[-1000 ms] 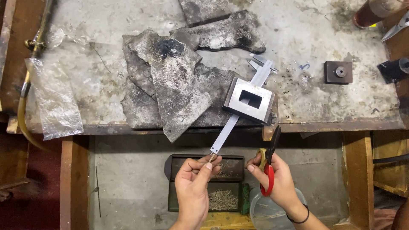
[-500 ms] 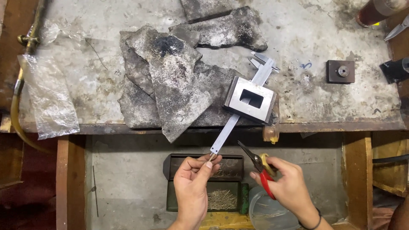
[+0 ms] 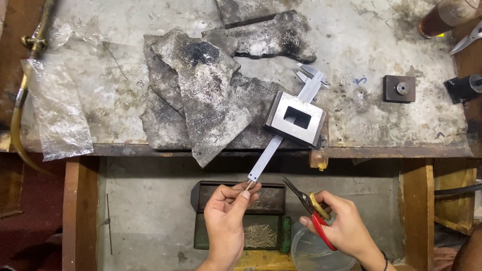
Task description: Cutting a thin metal wire into small, uniform segments using a pair of snips at a jewelry workbench.
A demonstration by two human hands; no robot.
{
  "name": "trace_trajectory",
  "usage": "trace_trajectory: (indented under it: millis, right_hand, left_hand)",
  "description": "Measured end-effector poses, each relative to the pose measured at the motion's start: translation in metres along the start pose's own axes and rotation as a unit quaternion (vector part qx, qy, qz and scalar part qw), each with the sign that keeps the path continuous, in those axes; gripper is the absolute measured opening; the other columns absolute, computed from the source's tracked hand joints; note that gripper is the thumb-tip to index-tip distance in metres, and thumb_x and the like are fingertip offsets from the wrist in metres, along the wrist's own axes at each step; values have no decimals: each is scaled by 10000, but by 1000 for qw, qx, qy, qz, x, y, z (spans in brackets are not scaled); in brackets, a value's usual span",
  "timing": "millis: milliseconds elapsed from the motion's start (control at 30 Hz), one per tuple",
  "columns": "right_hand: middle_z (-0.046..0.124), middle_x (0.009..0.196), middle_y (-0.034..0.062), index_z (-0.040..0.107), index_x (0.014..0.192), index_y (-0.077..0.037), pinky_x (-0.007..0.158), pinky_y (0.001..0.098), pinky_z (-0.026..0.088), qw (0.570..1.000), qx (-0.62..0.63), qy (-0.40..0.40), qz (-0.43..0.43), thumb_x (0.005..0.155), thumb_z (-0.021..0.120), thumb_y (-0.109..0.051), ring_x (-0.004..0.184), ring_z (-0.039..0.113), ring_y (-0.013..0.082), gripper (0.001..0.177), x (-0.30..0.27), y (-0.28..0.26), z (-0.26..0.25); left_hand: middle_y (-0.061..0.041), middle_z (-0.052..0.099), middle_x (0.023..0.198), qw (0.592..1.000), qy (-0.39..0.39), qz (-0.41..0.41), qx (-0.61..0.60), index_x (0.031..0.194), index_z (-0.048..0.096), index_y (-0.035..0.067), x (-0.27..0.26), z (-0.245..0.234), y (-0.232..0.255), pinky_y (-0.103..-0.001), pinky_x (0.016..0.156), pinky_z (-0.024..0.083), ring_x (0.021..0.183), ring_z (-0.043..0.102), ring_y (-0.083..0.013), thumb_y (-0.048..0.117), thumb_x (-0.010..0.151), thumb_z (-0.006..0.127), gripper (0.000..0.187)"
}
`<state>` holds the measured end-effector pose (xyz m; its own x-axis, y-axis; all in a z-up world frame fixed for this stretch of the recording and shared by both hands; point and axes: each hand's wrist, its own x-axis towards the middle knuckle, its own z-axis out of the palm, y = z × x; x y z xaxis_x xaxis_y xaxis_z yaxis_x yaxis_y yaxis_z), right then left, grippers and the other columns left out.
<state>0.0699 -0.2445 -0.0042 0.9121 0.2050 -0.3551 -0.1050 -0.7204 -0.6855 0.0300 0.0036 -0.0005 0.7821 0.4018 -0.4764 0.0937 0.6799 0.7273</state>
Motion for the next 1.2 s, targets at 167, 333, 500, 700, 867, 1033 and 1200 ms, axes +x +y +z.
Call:
trace_trajectory:
  millis: [167, 333, 500, 700, 867, 1033, 1200]
  right_hand:
    - [547, 658, -27, 692, 785, -122, 590, 267, 405, 998, 19, -57, -12, 691, 988, -301, 614, 432, 131, 359, -1, 2, 1]
    - [493, 651, -28, 631, 719, -117, 586, 263, 372, 981, 63, -178, -32, 777, 919, -431, 606, 438, 108, 430, 10, 1, 7]
    - [583, 689, -25, 608, 726, -113, 611, 262, 412, 963, 104, -248, -9, 792, 933, -298, 647, 482, 102, 379, 16, -5, 12]
    - [521, 693, -28, 576, 741, -122, 607, 265, 366, 956, 128, -262, -34, 813, 880, -425, 648, 421, 106, 435, 19, -9, 15]
    - [505, 703, -37, 550, 748, -125, 589, 257, 355, 947, 148, -284, -32, 847, 897, -334, 650, 417, 95, 417, 27, -9, 17]
    - [560, 705, -35, 547, 746, -124, 609, 263, 370, 934, 171, -310, -42, 854, 881, -331, 660, 433, 95, 407, 33, -24, 17]
    - [522, 721, -45, 531, 770, -126, 595, 246, 363, 925, 197, -323, -42, 884, 863, -265, 660, 420, 81, 377, 37, -19, 22]
  left_hand:
    - [-304, 790, 1058, 1000, 2, -2, 2, 800, 637, -26, 0, 2, 2, -376, 855, 676, 987, 820, -366, -72, 872, 693, 102]
    - [-294, 793, 1058, 1000, -3, 6, 10, 812, 644, -36, 0, 2, 3, -377, 860, 680, 992, 823, -368, -60, 875, 694, 84]
    - [-292, 804, 1089, 1000, -6, 4, 22, 816, 636, 0, 0, 0, 2, -365, 870, 664, 1007, 826, -339, -34, 878, 695, 92]
    - [-302, 802, 1077, 1000, -4, 6, 14, 805, 619, 4, 1, -1, -1, -366, 854, 667, 994, 825, -344, -47, 870, 703, 118]
    - [-300, 809, 1066, 999, -10, 21, 22, 804, 627, 10, 2, -2, -2, -359, 871, 654, 989, 827, -331, -40, 866, 698, 107]
    - [-290, 819, 1058, 999, -15, 31, 28, 808, 620, 29, 3, -2, -2, -363, 934, 627, 996, 827, -313, -28, 866, 693, 110]
    - [-306, 810, 1059, 1000, -5, 11, 15, 811, 628, -4, 3, -1, -2, -348, 862, 656, 983, 826, -320, -51, 870, 688, 97]
